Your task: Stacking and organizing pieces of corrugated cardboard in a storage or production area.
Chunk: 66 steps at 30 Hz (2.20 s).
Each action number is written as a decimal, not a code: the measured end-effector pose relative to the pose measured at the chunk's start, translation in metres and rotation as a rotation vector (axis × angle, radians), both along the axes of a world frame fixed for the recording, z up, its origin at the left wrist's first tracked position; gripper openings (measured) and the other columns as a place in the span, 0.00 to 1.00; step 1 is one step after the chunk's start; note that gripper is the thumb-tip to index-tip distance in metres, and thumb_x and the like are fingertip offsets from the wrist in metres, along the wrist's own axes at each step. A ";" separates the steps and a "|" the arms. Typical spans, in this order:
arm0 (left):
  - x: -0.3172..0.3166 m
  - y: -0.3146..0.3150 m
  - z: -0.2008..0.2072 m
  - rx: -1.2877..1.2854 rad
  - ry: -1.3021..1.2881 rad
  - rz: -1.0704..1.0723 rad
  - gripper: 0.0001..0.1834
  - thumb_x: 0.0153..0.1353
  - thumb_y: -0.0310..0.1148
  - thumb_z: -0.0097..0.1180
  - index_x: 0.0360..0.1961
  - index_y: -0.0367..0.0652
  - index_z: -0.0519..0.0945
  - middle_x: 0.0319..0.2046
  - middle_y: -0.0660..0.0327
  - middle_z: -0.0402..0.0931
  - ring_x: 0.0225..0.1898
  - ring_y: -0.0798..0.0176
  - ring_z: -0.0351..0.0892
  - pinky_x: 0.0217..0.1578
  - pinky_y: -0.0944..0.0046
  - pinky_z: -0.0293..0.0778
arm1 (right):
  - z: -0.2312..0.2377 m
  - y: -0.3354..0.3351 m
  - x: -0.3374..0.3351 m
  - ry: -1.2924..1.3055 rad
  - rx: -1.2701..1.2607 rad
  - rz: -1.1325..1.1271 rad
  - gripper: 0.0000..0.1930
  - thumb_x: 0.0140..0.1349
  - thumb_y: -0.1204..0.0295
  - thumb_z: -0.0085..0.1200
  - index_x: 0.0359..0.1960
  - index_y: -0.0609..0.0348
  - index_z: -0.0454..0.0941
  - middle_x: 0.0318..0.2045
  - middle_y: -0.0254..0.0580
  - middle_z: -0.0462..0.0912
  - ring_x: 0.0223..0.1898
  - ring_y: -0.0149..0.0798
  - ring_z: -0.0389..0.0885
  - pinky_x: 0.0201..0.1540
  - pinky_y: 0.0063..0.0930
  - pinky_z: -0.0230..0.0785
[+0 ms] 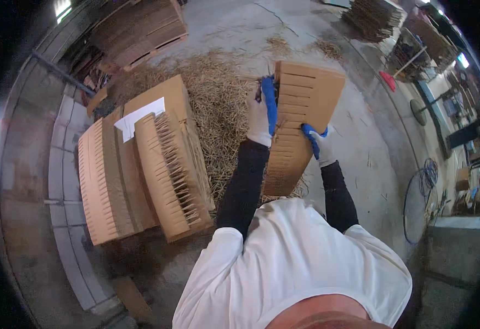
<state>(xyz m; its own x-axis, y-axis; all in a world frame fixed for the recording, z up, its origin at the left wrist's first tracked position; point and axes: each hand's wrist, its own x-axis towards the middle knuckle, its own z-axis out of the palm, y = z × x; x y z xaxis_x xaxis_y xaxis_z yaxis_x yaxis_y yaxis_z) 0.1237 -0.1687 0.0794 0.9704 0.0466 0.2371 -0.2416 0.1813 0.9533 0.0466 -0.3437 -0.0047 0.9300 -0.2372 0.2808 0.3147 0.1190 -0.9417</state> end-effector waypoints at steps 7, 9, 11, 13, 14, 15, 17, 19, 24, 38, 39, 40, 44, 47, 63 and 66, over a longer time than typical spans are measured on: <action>0.007 0.033 0.000 0.314 -0.499 0.544 0.03 0.53 0.26 0.56 0.25 0.37 0.78 0.20 0.54 0.74 0.20 0.60 0.74 0.23 0.62 0.67 | -0.020 0.033 -0.006 0.050 -0.015 0.023 0.20 0.48 0.72 0.64 0.43 0.69 0.76 0.39 0.42 0.82 0.40 0.31 0.79 0.45 0.26 0.71; 0.008 0.043 -0.009 0.388 -0.642 0.690 0.01 0.49 0.24 0.56 0.24 0.38 0.77 0.18 0.54 0.72 0.19 0.56 0.73 0.23 0.62 0.68 | -0.006 0.055 -0.019 0.094 -0.056 -0.004 0.21 0.48 0.72 0.64 0.43 0.69 0.76 0.39 0.42 0.82 0.40 0.31 0.78 0.45 0.26 0.71; 0.010 0.045 -0.011 0.462 -0.665 0.698 0.02 0.46 0.25 0.55 0.22 0.40 0.75 0.18 0.55 0.70 0.20 0.47 0.72 0.22 0.58 0.68 | 0.005 0.065 -0.026 0.156 -0.092 -0.044 0.22 0.47 0.72 0.65 0.44 0.69 0.76 0.39 0.42 0.82 0.41 0.30 0.78 0.45 0.26 0.70; 0.007 0.049 -0.014 0.555 -0.601 0.686 0.02 0.46 0.25 0.55 0.21 0.41 0.74 0.17 0.54 0.69 0.18 0.47 0.70 0.21 0.58 0.68 | 0.002 0.072 -0.029 0.064 -0.189 -0.142 0.22 0.47 0.72 0.65 0.44 0.69 0.75 0.39 0.41 0.82 0.41 0.30 0.78 0.45 0.26 0.70; 0.006 0.051 -0.016 0.600 -0.566 0.677 0.03 0.46 0.25 0.55 0.21 0.41 0.74 0.17 0.54 0.69 0.17 0.47 0.69 0.21 0.58 0.67 | 0.000 0.073 -0.030 0.020 -0.238 -0.192 0.22 0.46 0.72 0.65 0.44 0.69 0.75 0.39 0.41 0.82 0.41 0.30 0.78 0.45 0.26 0.70; 0.006 0.051 -0.017 0.576 -0.547 0.693 0.04 0.47 0.26 0.56 0.20 0.42 0.73 0.16 0.55 0.69 0.17 0.49 0.70 0.20 0.59 0.67 | 0.000 0.075 -0.032 0.031 -0.259 -0.205 0.22 0.46 0.73 0.65 0.44 0.69 0.75 0.39 0.41 0.82 0.41 0.31 0.78 0.45 0.26 0.70; 0.009 0.051 -0.022 0.528 -0.503 0.731 0.08 0.51 0.28 0.57 0.19 0.42 0.72 0.16 0.56 0.70 0.16 0.53 0.71 0.18 0.60 0.67 | 0.001 0.076 -0.035 0.052 -0.303 -0.223 0.22 0.47 0.73 0.65 0.44 0.69 0.75 0.39 0.41 0.82 0.41 0.31 0.78 0.44 0.27 0.70; 0.025 0.061 -0.027 -0.460 -0.028 0.384 0.07 0.55 0.31 0.58 0.22 0.43 0.75 0.19 0.58 0.75 0.17 0.58 0.74 0.19 0.62 0.68 | -0.025 0.060 -0.035 0.090 -0.164 -0.221 0.21 0.47 0.74 0.64 0.44 0.69 0.75 0.40 0.41 0.81 0.41 0.32 0.78 0.45 0.27 0.71; 0.013 0.077 -0.036 -0.424 0.299 0.214 0.12 0.59 0.36 0.58 0.36 0.36 0.80 0.29 0.57 0.79 0.28 0.65 0.79 0.29 0.65 0.74 | -0.040 0.022 -0.035 -0.015 0.268 -0.211 0.21 0.50 0.77 0.59 0.48 0.67 0.72 0.41 0.43 0.80 0.41 0.36 0.79 0.46 0.28 0.72; -0.017 0.035 -0.006 0.433 -0.464 0.311 0.08 0.53 0.26 0.54 0.34 0.36 0.78 0.28 0.46 0.77 0.32 0.47 0.78 0.34 0.56 0.72 | -0.015 0.038 -0.034 0.101 -0.023 -0.154 0.23 0.48 0.71 0.64 0.45 0.70 0.74 0.40 0.43 0.81 0.41 0.33 0.79 0.46 0.27 0.72; -0.018 0.036 -0.005 0.541 -0.450 0.309 0.07 0.52 0.26 0.54 0.32 0.36 0.78 0.27 0.46 0.76 0.30 0.48 0.78 0.32 0.56 0.72 | -0.014 0.041 -0.035 0.118 -0.072 -0.169 0.23 0.47 0.72 0.64 0.45 0.70 0.74 0.39 0.42 0.81 0.41 0.32 0.79 0.46 0.27 0.72; -0.016 0.037 -0.002 0.644 -0.438 0.310 0.05 0.52 0.26 0.53 0.30 0.36 0.78 0.26 0.46 0.76 0.28 0.48 0.78 0.31 0.57 0.72 | -0.012 0.044 -0.035 0.097 -0.092 -0.188 0.22 0.48 0.72 0.64 0.45 0.70 0.74 0.39 0.42 0.81 0.40 0.32 0.79 0.46 0.27 0.72; 0.002 0.032 -0.022 0.557 -0.515 0.625 0.05 0.55 0.27 0.54 0.24 0.39 0.76 0.22 0.50 0.77 0.20 0.55 0.77 0.23 0.61 0.72 | -0.010 0.045 -0.040 0.103 -0.203 -0.264 0.20 0.49 0.74 0.62 0.44 0.70 0.74 0.39 0.43 0.81 0.40 0.32 0.79 0.45 0.27 0.72; 0.025 0.047 -0.030 -0.518 0.250 0.100 0.07 0.60 0.30 0.54 0.32 0.37 0.79 0.23 0.58 0.78 0.22 0.61 0.78 0.25 0.65 0.73 | -0.009 0.040 -0.040 0.080 0.097 -0.218 0.18 0.50 0.76 0.60 0.44 0.69 0.74 0.40 0.43 0.81 0.39 0.34 0.80 0.44 0.27 0.72; -0.019 0.017 -0.035 -0.022 0.185 -0.254 0.15 0.66 0.36 0.49 0.41 0.33 0.78 0.29 0.65 0.78 0.28 0.72 0.73 0.32 0.69 0.70 | -0.004 0.025 -0.033 0.115 0.225 -0.082 0.19 0.49 0.78 0.61 0.45 0.68 0.74 0.39 0.44 0.82 0.41 0.34 0.80 0.46 0.27 0.74; -0.002 0.022 -0.075 -0.074 0.091 -0.094 0.12 0.65 0.32 0.50 0.37 0.32 0.80 0.27 0.65 0.78 0.26 0.72 0.72 0.29 0.71 0.69 | -0.014 0.034 -0.032 0.087 0.105 -0.173 0.20 0.48 0.77 0.63 0.44 0.67 0.75 0.39 0.43 0.82 0.41 0.31 0.80 0.45 0.25 0.73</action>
<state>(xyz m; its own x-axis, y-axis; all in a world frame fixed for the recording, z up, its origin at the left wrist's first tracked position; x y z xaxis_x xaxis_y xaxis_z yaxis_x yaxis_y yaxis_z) 0.1213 -0.1463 0.0039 0.9886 -0.0317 0.1472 -0.1334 0.2700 0.9536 0.0147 -0.3095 -0.0185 0.8925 -0.4193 0.1664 0.2570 0.1695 -0.9514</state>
